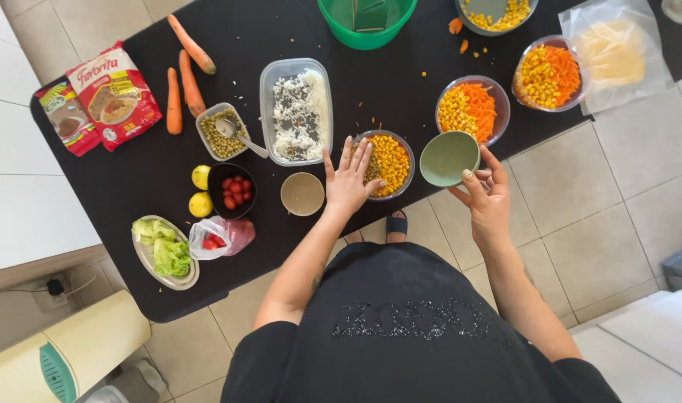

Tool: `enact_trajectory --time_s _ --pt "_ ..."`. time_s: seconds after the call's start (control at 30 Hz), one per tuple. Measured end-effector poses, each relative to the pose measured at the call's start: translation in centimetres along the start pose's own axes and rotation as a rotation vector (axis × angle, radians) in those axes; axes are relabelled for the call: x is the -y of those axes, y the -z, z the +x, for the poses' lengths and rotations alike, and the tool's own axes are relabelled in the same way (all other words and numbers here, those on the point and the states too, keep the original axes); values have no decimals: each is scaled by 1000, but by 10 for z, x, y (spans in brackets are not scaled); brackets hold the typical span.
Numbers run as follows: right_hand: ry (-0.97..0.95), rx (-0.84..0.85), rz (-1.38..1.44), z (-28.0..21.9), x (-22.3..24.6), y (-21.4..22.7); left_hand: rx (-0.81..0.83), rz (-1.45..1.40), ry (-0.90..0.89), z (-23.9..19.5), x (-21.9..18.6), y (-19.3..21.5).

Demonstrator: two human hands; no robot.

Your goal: The person portions corn and peas from larger containers into three smaller bowls using a spoon. They then use their hands to spread and arrange the vegetables evenly within the bowls.

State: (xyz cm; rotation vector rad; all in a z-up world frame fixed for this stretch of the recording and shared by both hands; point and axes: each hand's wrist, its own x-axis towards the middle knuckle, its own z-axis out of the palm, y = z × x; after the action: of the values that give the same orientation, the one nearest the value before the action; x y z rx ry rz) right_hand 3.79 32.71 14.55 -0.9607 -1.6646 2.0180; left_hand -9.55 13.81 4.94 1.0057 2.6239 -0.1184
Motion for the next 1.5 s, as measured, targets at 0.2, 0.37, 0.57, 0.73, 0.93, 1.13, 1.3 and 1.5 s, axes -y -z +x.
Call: enact_trajectory --time_s 0.2,0.37,0.57,0.73,0.93,1.13,1.3,1.5 --pt "-9 12 -3 3 3 8 -6 -30 -27 -9 4 6" --pt "-32 39 -7 10 1 17 56 -2 -51 -41 -9 -3" --pt "-26 96 8 28 -7 30 -12 -90 -57 -56 -31 -14" --pt "-88 191 63 45 -20 33 -240 -233 23 -59 -44 -19" --pt "-403 488 250 44 -23 -12 -324 -1289 342 -61 -47 -11" --pt "-442 802 61 19 -49 -117 -398 -1839 740 -89 21 -12" --pt "669 890 -895 58 -102 -251 -967 -1792 730 -144 132 10" --pt "863 735 -1594 79 -187 -373 -802 -1968 1004 -178 251 21"
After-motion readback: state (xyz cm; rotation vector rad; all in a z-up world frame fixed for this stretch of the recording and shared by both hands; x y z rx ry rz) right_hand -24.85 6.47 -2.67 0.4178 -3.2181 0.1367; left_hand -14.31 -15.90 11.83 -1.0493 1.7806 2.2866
